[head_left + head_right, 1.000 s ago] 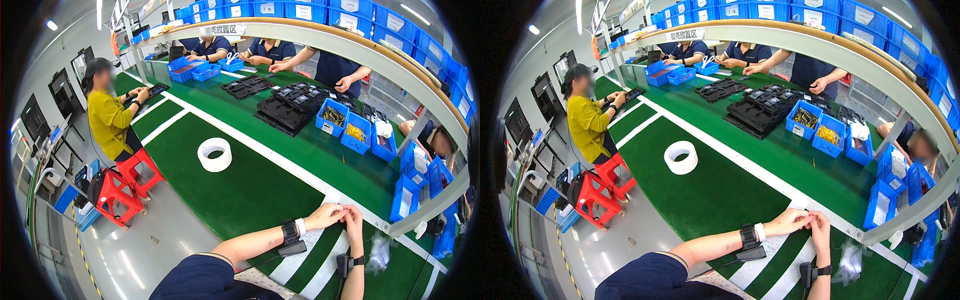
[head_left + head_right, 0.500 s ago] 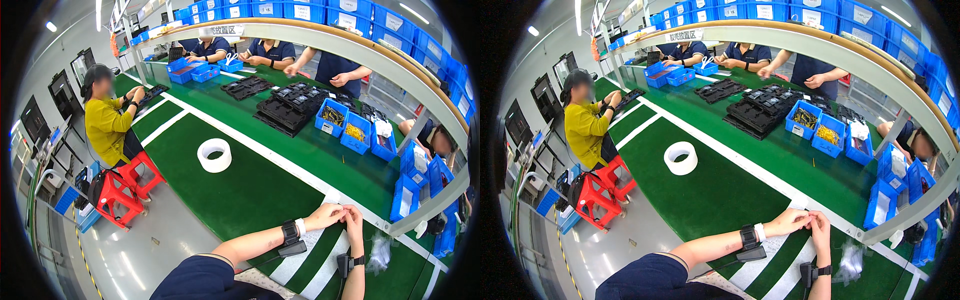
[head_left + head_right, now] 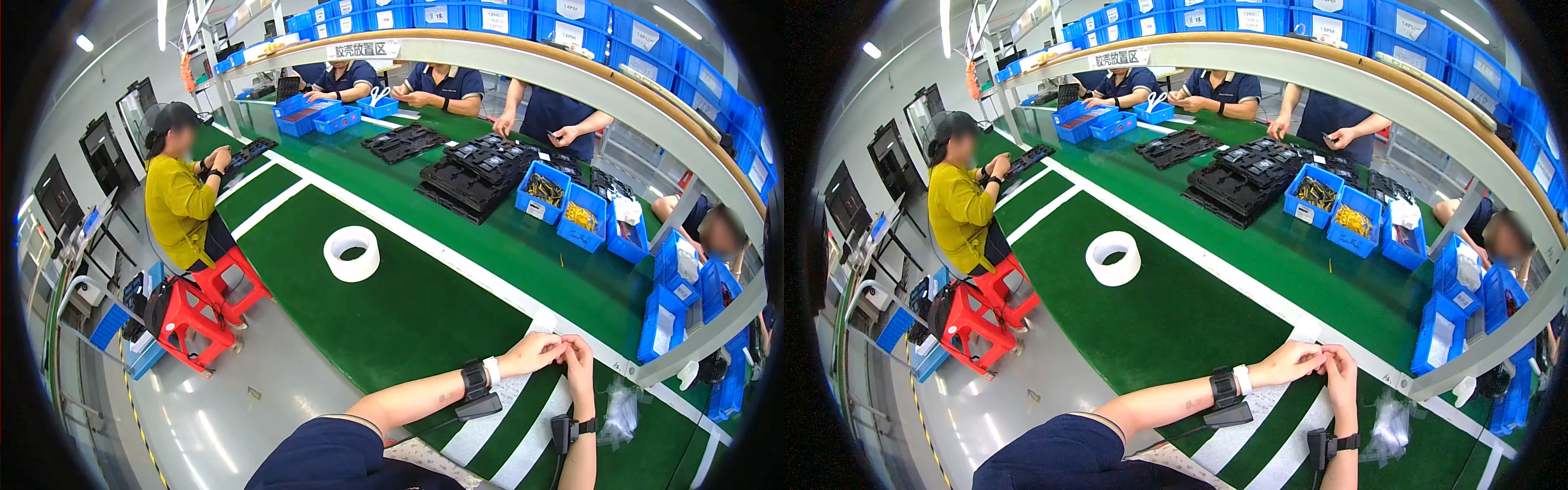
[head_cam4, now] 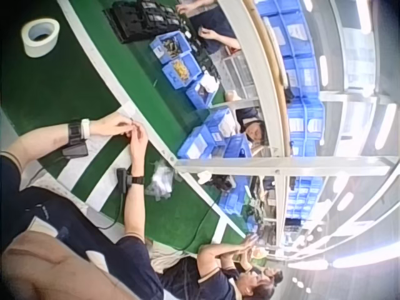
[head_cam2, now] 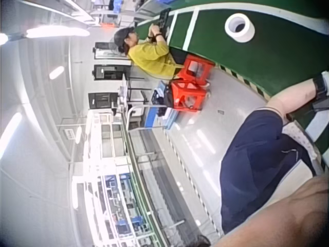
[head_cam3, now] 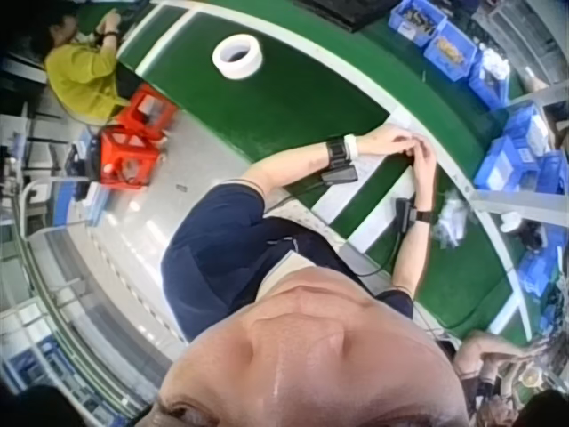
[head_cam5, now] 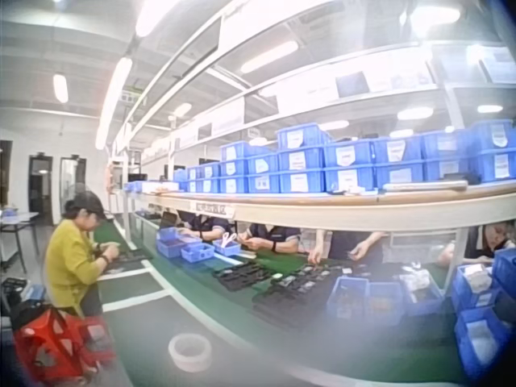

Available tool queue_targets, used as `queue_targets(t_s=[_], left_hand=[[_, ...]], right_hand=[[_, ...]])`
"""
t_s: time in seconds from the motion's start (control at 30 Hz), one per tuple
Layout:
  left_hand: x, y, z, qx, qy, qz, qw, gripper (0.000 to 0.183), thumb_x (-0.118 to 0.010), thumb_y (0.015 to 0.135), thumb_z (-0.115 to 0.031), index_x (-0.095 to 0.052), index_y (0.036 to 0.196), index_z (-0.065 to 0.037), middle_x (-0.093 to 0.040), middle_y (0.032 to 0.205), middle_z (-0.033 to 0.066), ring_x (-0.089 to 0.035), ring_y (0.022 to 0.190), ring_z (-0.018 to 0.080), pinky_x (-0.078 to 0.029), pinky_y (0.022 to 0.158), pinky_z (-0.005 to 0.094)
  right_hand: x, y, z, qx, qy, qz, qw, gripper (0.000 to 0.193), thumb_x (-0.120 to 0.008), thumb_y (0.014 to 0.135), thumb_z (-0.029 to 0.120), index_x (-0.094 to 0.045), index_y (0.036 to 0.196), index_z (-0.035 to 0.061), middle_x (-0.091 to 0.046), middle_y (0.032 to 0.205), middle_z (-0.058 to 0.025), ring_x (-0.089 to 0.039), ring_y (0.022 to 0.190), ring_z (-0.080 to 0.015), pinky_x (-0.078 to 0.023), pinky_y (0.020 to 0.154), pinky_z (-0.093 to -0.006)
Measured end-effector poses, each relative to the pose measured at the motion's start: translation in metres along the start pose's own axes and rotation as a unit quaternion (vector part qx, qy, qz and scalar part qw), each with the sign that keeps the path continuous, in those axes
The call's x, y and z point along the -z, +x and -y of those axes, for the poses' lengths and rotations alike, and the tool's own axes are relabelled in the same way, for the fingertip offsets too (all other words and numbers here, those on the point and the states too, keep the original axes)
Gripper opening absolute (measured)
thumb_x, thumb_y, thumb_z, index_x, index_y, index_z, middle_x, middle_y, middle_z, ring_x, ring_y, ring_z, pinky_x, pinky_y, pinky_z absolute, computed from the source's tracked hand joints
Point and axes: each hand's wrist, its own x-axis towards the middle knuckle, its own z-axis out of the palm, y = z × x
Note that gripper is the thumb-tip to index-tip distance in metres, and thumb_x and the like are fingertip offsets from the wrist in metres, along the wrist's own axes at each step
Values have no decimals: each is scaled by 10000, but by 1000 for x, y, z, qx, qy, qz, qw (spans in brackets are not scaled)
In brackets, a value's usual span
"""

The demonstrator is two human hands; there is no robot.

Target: Inspecting and placing small industrial components into a plastic bag at a workstation.

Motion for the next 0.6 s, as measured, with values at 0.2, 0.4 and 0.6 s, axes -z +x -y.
queue_targets(t_s=[0.2,0.4,0.6], left_hand=[[1,-1,-1,10,-5,5,1000,247,-458,849,-202,-532,732,3,-545,634,44,-481,577,101,-388,540,248],[1,-1,-2,20,-17,13,1000,251,-451,854,-212,-533,748,0,-535,642,31,-471,591,82,-381,547,233],[-1,-1,3,4,-23,6,1000,242,-449,857,-202,-528,747,-1,-524,636,24,-455,588,73,-371,539,230]], right_hand=[[0,0,-2,-2,2,-2,1000,122,-426,820,15,-523,891,-11,-542,712,-16,-472,589,-66,-389,542,-188],[1,0,-4,1,5,-1,1000,128,-424,822,19,-521,897,-14,-551,725,-23,-477,595,-69,-394,547,-188],[0,0,0,2,-4,3,1000,131,-422,822,19,-522,899,-13,-550,728,-23,-479,600,-69,-396,549,-191]])
